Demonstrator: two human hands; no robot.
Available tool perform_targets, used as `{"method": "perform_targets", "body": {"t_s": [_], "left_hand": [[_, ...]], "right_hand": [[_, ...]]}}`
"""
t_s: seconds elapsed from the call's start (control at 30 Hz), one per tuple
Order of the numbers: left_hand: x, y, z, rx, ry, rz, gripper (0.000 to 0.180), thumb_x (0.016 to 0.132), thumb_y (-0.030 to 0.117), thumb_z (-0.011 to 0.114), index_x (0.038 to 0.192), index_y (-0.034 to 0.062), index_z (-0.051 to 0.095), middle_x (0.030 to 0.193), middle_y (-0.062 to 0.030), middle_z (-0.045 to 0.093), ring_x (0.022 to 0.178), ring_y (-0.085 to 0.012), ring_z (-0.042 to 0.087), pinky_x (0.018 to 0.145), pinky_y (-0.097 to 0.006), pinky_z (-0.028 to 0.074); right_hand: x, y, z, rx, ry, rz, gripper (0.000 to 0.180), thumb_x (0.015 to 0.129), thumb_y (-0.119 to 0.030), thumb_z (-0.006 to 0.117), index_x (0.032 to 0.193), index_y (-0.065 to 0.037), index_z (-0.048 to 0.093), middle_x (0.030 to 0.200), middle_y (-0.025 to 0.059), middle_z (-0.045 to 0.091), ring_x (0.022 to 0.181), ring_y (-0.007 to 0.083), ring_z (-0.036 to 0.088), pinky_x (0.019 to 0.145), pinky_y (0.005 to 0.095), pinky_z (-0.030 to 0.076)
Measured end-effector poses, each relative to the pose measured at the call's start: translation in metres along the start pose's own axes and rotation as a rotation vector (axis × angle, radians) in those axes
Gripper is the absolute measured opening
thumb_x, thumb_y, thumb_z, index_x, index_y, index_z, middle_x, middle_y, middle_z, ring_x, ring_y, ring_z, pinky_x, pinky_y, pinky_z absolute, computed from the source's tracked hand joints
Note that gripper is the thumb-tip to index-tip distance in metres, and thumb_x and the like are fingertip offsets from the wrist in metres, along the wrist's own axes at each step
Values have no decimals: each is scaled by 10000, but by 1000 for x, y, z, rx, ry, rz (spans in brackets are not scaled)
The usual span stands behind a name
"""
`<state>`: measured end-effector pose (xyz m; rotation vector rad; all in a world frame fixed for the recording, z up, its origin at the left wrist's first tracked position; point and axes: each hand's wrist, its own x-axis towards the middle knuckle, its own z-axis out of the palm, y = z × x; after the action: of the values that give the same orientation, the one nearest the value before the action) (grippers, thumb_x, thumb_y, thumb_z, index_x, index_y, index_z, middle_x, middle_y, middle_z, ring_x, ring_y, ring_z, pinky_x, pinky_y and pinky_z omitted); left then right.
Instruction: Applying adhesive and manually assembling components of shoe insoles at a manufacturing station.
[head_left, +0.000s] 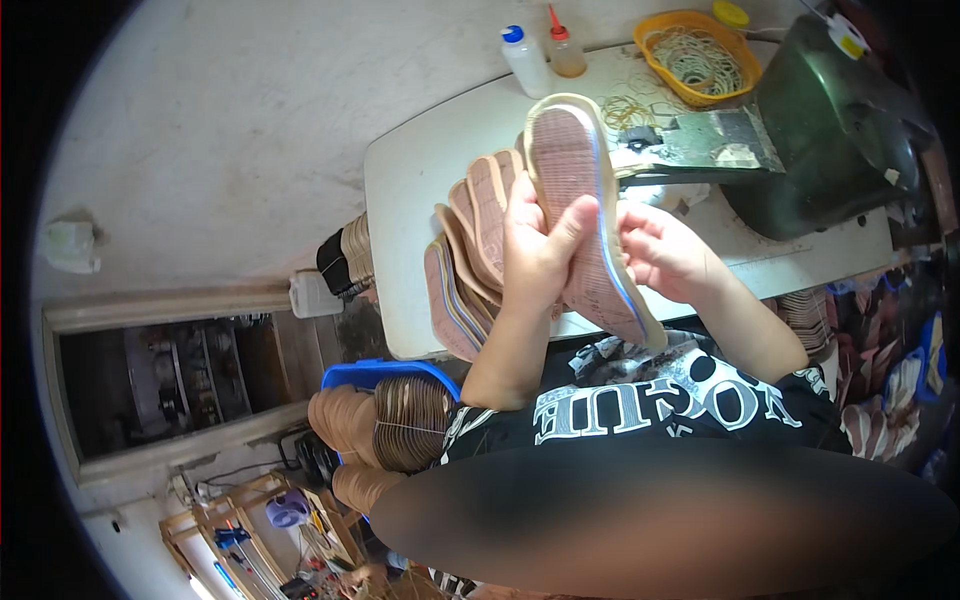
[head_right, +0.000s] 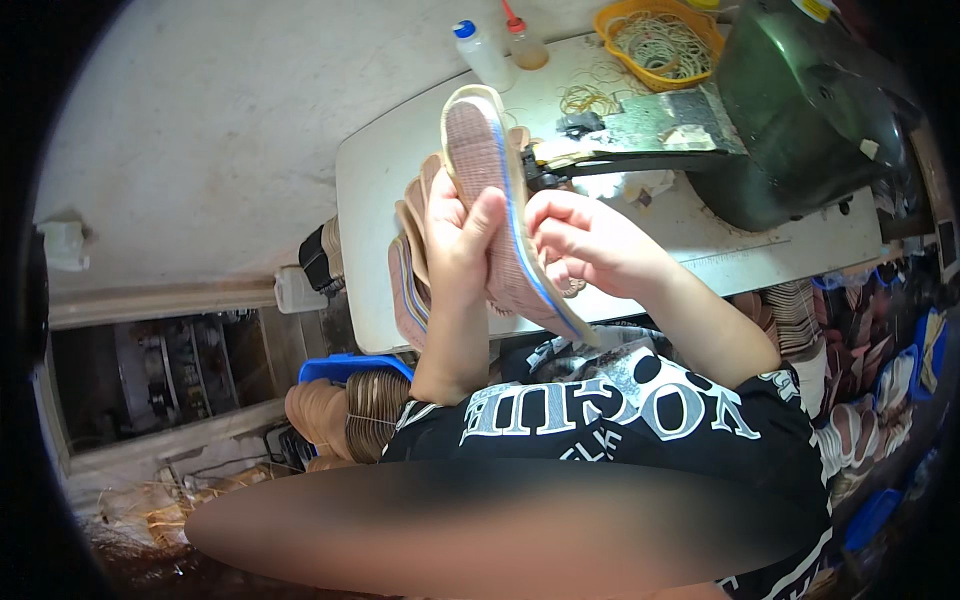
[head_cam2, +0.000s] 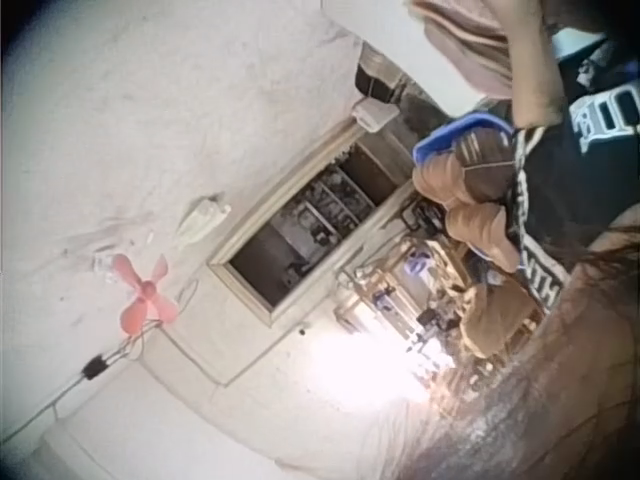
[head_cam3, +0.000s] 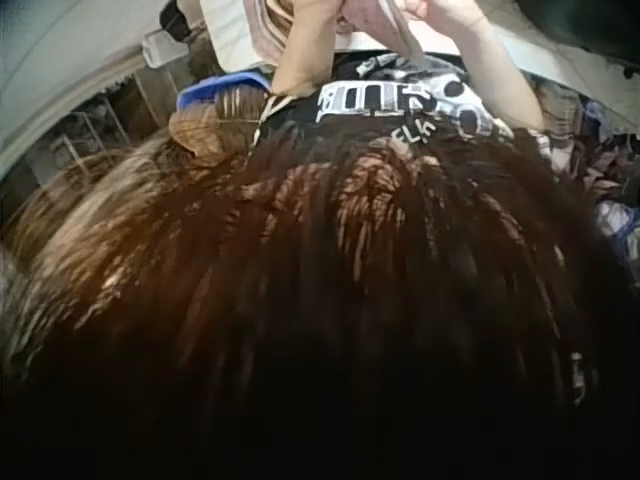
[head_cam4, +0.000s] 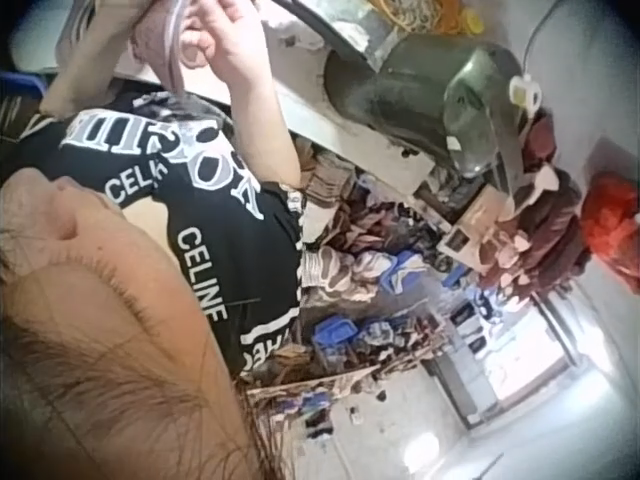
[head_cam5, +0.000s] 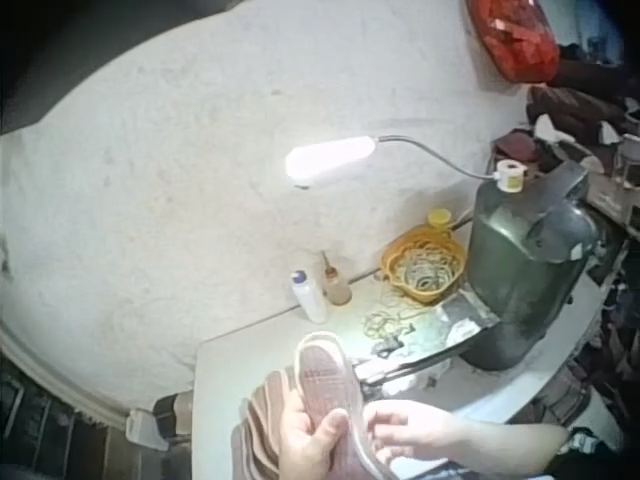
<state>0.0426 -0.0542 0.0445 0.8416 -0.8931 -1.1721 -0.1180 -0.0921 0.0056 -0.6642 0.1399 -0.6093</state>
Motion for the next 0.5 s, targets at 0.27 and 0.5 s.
{"method": "perform_targets", "body": {"t_s": [0.27,0.5], "left_hand": [[3,-4,12,208,26,39,443,812,82,741,1151,23,461,1043,-81,628,914,-143,626,812,-266,504],[22,0,15,415,140,111,391,825,90,713,1122,-16,482,1026,-83,618,876,-150,616,798,-267,492]], "right_hand": [[0,-38,4,-553,2,149,226,908,-225,633,887,-1,661,686,4,622,596,55,554,561,215,479],[7,-42,15,-650,109,117,233,887,-221,650,876,11,659,667,-25,605,619,59,528,583,238,457]]}}
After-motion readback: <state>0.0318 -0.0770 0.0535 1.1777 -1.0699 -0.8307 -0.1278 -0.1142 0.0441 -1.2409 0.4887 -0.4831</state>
